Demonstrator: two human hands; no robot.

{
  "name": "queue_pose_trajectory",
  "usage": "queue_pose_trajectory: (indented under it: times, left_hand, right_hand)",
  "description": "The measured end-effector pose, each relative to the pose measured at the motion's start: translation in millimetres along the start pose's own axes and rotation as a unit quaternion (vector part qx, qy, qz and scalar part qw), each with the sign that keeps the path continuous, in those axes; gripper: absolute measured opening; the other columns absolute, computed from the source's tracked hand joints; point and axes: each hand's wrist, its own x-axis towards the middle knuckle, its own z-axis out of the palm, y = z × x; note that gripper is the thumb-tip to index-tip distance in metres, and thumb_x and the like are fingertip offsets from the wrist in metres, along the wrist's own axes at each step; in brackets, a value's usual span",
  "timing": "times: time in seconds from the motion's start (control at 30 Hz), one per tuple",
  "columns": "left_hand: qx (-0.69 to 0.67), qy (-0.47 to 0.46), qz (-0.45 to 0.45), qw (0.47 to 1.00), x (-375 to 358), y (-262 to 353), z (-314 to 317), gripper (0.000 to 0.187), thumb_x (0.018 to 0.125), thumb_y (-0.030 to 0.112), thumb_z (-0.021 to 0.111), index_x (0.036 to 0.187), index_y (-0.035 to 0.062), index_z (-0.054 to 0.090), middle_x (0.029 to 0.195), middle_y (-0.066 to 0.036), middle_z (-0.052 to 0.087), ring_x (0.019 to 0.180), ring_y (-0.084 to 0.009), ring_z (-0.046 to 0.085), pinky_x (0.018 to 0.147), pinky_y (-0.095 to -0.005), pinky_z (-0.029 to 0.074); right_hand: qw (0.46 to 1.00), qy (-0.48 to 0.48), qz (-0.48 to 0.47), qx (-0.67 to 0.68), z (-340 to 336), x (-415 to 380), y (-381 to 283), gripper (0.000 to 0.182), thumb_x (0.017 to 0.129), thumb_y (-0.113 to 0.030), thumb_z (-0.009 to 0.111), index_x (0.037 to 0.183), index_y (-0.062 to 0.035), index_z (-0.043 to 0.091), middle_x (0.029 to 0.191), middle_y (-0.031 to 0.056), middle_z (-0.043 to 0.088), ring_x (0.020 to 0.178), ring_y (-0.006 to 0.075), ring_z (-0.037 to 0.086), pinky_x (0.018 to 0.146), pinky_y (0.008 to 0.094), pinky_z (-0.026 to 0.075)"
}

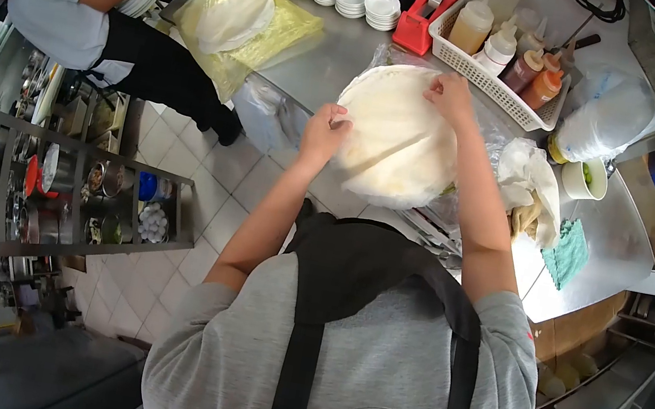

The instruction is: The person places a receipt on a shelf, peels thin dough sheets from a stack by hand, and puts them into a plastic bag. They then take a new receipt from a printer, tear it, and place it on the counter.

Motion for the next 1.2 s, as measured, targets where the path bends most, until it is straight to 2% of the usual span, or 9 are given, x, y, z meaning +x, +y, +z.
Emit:
queue_pose_trajectory:
  times: [0.27, 0.37, 0.43, 0.8, 0.87, 0.9, 0.97, 1.03, 1.2]
  left_hand:
    - [-0.019, -0.070, -0.018, 0.997, 20, -6, -15, 0.048, 0.072, 0.012, 0.068, 0.109, -0.0053, 0.044, 0.080, -0.011, 0.061, 0.069, -0.0154, 0.059, 0.062, -0.0269, 0.046]
    - [-0.075, -0.134, -0.050, 0.987, 26, -5, -22, 0.047, 0.072, 0.011, 0.068, 0.109, -0.0058, 0.044, 0.080, -0.012, 0.061, 0.070, -0.0156, 0.059, 0.063, -0.0268, 0.047]
    - [-0.075, -0.146, -0.038, 0.986, 31, -7, -25, 0.046, 0.072, 0.010, 0.068, 0.108, -0.0062, 0.044, 0.080, -0.012, 0.061, 0.071, -0.0153, 0.059, 0.063, -0.0269, 0.047]
    - [-0.034, -0.243, -0.029, 0.969, 62, 10, -44, 0.053, 0.071, 0.022, 0.072, 0.107, -0.0085, 0.048, 0.089, -0.016, 0.061, 0.074, -0.0194, 0.060, 0.067, -0.0311, 0.049]
    - [0.127, 0.078, 0.313, 0.938, 66, 40, -60, 0.048, 0.071, 0.026, 0.073, 0.103, -0.0040, 0.055, 0.086, -0.014, 0.063, 0.075, -0.0193, 0.060, 0.068, -0.0307, 0.048]
    - [0.134, 0.083, 0.312, 0.937, 69, 52, -76, 0.048, 0.071, 0.026, 0.073, 0.103, -0.0040, 0.055, 0.086, -0.014, 0.063, 0.075, -0.0193, 0.060, 0.068, -0.0307, 0.048]
    - [-0.058, -0.292, 0.070, 0.952, 73, 76, -110, 0.041, 0.072, 0.028, 0.073, 0.099, 0.0009, 0.061, 0.086, -0.012, 0.065, 0.076, -0.0179, 0.061, 0.070, -0.0292, 0.047]
    - [-0.035, -0.268, 0.085, 0.959, 66, 97, -146, 0.037, 0.073, 0.027, 0.072, 0.097, 0.0018, 0.062, 0.087, -0.010, 0.065, 0.076, -0.0153, 0.060, 0.071, -0.0279, 0.046]
    - [-0.136, -0.241, 0.070, 0.958, 81, 122, -250, 0.029, 0.078, 0.025, 0.067, 0.094, 0.0013, 0.064, 0.083, -0.004, 0.064, 0.075, -0.0065, 0.056, 0.068, -0.0248, 0.045]
  right_hand:
    - [0.991, -0.086, 0.054, 0.091, 4, 22, -2, 0.022, 0.065, -0.018, 0.072, 0.077, -0.0025, 0.061, 0.073, 0.0093, 0.058, 0.068, 0.0197, 0.054, 0.063, 0.0298, 0.044]
    - [0.999, -0.019, -0.049, 0.011, 19, 28, 15, 0.025, 0.066, -0.017, 0.071, 0.083, -0.0028, 0.060, 0.070, 0.0076, 0.057, 0.066, 0.0166, 0.052, 0.062, 0.0276, 0.042]
    - [0.986, -0.073, 0.038, 0.147, 13, 30, 9, 0.024, 0.070, -0.017, 0.070, 0.085, -0.0028, 0.058, 0.070, 0.0044, 0.056, 0.066, 0.0137, 0.050, 0.062, 0.0268, 0.042]
    - [0.965, -0.167, 0.116, 0.162, -57, 23, -88, 0.019, 0.072, -0.010, 0.068, 0.083, -0.0014, 0.055, 0.071, 0.0009, 0.054, 0.071, 0.0093, 0.049, 0.067, 0.0252, 0.042]
    - [0.946, -0.167, 0.005, 0.277, -83, 20, -130, 0.016, 0.074, -0.004, 0.066, 0.084, -0.0004, 0.054, 0.073, 0.0001, 0.053, 0.073, 0.0074, 0.048, 0.068, 0.0232, 0.041]
    - [0.941, -0.178, 0.013, 0.287, -106, 19, -169, 0.015, 0.075, -0.001, 0.065, 0.085, 0.0007, 0.055, 0.075, 0.0002, 0.053, 0.073, 0.0063, 0.047, 0.066, 0.0221, 0.041]
    - [0.948, -0.131, -0.032, 0.288, -128, 26, -202, 0.013, 0.075, 0.000, 0.065, 0.082, 0.0040, 0.054, 0.074, 0.0005, 0.053, 0.072, 0.0060, 0.048, 0.064, 0.0222, 0.041]
    - [0.976, -0.145, -0.045, 0.158, -152, 32, -235, 0.012, 0.075, 0.001, 0.064, 0.082, 0.0042, 0.055, 0.074, 0.0009, 0.053, 0.071, 0.0059, 0.048, 0.064, 0.0217, 0.041]
    - [0.937, -0.152, -0.142, 0.281, -127, 53, -274, 0.013, 0.076, 0.002, 0.063, 0.081, 0.0027, 0.051, 0.077, 0.0020, 0.053, 0.068, 0.0050, 0.045, 0.061, 0.0185, 0.037]
